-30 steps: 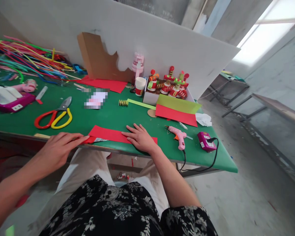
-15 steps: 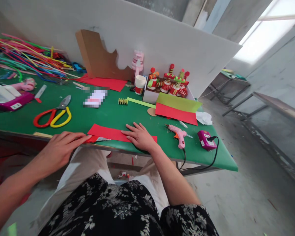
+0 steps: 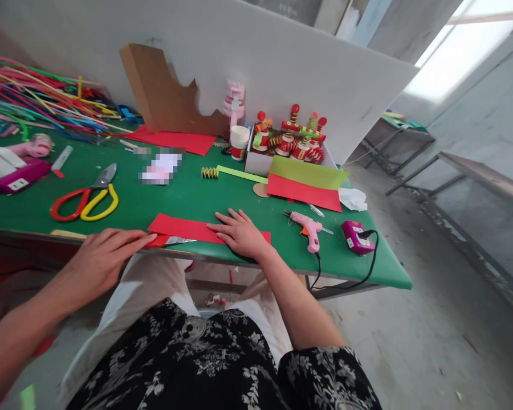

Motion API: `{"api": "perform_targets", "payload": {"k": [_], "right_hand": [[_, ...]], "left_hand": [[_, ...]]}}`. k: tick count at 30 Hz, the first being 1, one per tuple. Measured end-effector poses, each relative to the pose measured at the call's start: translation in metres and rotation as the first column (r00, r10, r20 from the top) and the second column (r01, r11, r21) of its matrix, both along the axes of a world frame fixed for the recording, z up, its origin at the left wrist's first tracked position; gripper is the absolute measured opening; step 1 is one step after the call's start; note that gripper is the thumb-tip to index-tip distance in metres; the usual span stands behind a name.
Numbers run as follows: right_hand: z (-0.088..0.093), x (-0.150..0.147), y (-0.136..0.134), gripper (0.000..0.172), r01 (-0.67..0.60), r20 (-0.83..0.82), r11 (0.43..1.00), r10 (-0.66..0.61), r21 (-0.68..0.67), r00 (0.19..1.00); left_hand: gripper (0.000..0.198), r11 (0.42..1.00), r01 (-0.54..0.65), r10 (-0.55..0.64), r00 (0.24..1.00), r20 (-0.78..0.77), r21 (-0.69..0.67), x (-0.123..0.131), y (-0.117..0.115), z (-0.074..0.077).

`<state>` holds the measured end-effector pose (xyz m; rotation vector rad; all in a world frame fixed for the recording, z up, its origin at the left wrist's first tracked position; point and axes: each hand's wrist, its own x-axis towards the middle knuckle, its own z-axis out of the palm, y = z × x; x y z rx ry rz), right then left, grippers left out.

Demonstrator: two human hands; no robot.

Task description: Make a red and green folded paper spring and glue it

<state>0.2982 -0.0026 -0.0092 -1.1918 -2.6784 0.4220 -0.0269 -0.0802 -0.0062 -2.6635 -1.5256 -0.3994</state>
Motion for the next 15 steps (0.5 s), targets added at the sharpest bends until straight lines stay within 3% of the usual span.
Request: {"api": "perform_targets", "payload": {"k": [10,15], "right_hand": [[0.000,0.000,0.000,0.043,0.004,-0.008,1.000,-0.004,-0.002,1.000],[0.001,-0.001,-0.001,0.043,0.010,-0.002,1.000,-0.010,-0.002,1.000]], "left_hand": [[0.076,1.000,0.017,-0.017,1.000,0.019,0.005,0.007,0.000,0.001],[0.072,1.000,0.028,-0.028,0.998,-0.047,0.002,0.012,0.000,0.003]]}}
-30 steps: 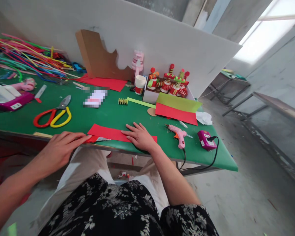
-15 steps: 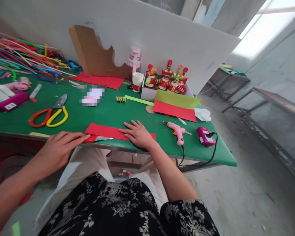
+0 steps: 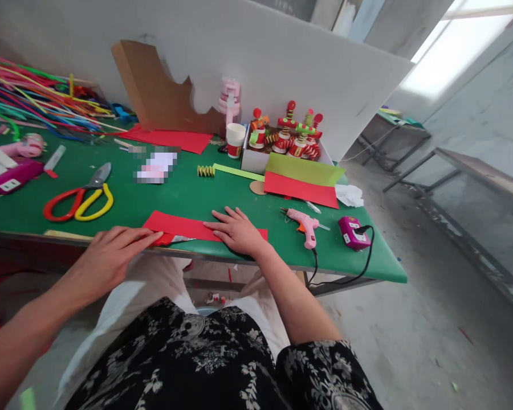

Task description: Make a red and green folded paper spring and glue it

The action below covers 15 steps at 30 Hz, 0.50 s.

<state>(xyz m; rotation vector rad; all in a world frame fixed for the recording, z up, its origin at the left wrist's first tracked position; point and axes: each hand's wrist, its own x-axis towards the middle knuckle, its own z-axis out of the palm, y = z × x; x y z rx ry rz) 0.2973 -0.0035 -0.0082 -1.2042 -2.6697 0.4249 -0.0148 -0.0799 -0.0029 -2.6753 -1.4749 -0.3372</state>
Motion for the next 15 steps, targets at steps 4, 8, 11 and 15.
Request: {"api": "perform_targets", "payload": {"k": [4,8,11,15], "right_hand": [[0.0006,-0.0004,-0.0001,0.043,-0.001,0.012,1.000,0.001,-0.008,1.000],[0.0004,-0.0002,-0.0001,0.043,-0.002,-0.002,1.000,0.002,0.000,1.000],[0.0006,-0.0005,-0.0003,0.043,0.000,0.003,1.000,0.000,-0.006,1.000],[0.0002,-0.0009,0.0001,0.043,0.004,0.013,1.000,-0.004,-0.009,1.000]], "left_hand": [[0.072,1.000,0.003,-0.003,1.000,0.020,0.004,-0.0008,0.0002,-0.0024],[0.072,1.000,0.012,-0.013,0.999,0.036,0.011,0.0024,0.0008,-0.0044],[0.071,1.000,0.017,-0.017,0.999,0.035,0.005,0.0057,0.0001,-0.0027],[0.069,1.000,0.002,-0.001,0.999,0.040,-0.022,0.0085,-0.0017,0.0013]]}}
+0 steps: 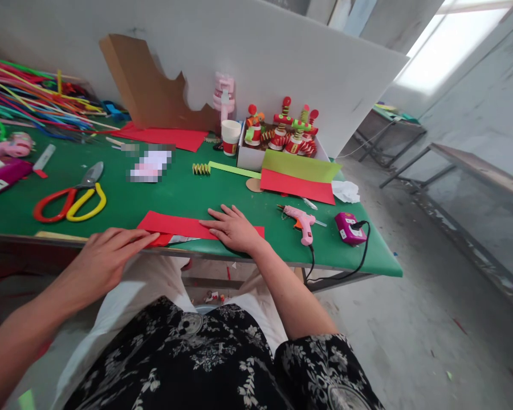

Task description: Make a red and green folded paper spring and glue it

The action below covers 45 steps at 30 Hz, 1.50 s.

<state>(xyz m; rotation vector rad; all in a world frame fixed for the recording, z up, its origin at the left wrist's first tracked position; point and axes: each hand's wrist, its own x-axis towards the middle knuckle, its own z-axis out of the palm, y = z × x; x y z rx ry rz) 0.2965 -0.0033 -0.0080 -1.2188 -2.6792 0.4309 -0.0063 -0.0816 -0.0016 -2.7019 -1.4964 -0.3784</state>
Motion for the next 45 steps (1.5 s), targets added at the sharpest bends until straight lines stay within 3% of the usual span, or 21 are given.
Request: {"api": "perform_targets", "payload": {"k": [29,39,45], "right_hand": [[-0.002,0.002,0.000,0.042,0.000,0.008,1.000,0.000,0.018,1.000],[0.010,-0.044,-0.005,0.047,0.203,0.057,0.976,-0.199,-0.073,0.978],[0.017,-0.003,-0.009,0.048,0.038,0.048,0.999,-0.037,-0.029,0.998]], "left_hand": [[0.073,0.998,0.055,-0.055,0.998,-0.007,0.011,0.022,0.006,-0.002],[0.069,0.998,-0.015,0.020,0.997,-0.080,0.065,-0.019,0.009,-0.004],[0.071,0.997,0.004,-0.001,0.999,-0.038,0.073,-0.023,0.009,-0.008]]}}
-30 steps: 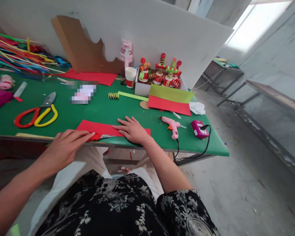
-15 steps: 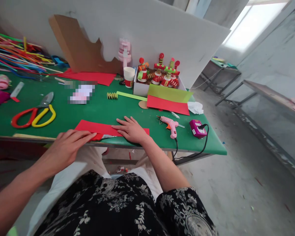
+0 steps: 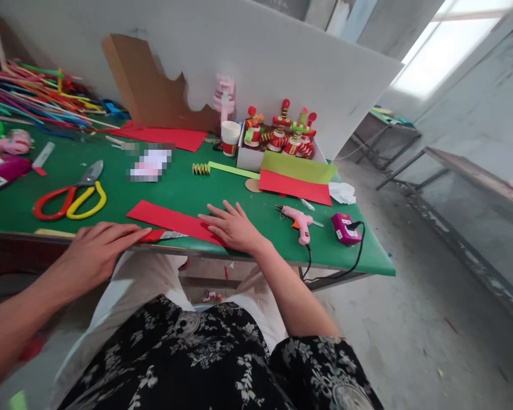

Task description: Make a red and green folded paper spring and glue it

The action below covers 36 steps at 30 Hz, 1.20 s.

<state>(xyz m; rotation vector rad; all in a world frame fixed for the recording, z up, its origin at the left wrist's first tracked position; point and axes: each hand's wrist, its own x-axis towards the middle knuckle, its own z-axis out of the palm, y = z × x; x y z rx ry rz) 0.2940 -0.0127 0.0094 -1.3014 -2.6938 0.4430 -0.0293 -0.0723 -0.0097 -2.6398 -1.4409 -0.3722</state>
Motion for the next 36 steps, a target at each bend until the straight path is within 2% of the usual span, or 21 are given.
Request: {"api": "perform_targets", "payload": {"k": [3,7,17,36], "right_hand": [[-0.006,0.016,-0.002,0.047,-0.049,0.030,0.999,0.049,-0.006,0.998],[-0.013,0.018,-0.003,0.047,-0.053,0.049,0.999,0.053,0.002,0.997],[-0.015,0.018,-0.002,0.047,-0.058,0.034,0.998,0.057,0.011,0.998],[-0.014,0.016,-0.003,0.046,-0.050,0.037,0.999,0.049,0.014,0.998]], "left_hand": [[0.070,1.000,0.001,-0.001,1.000,0.021,-0.006,0.000,0.000,-0.001],[0.067,1.000,0.011,-0.010,0.998,0.057,-0.008,0.002,0.002,-0.002],[0.071,0.998,0.047,-0.044,0.995,0.092,-0.032,0.001,0.007,-0.005],[0.072,0.997,0.062,-0.060,0.996,0.060,-0.043,0.022,0.004,-0.001]]}}
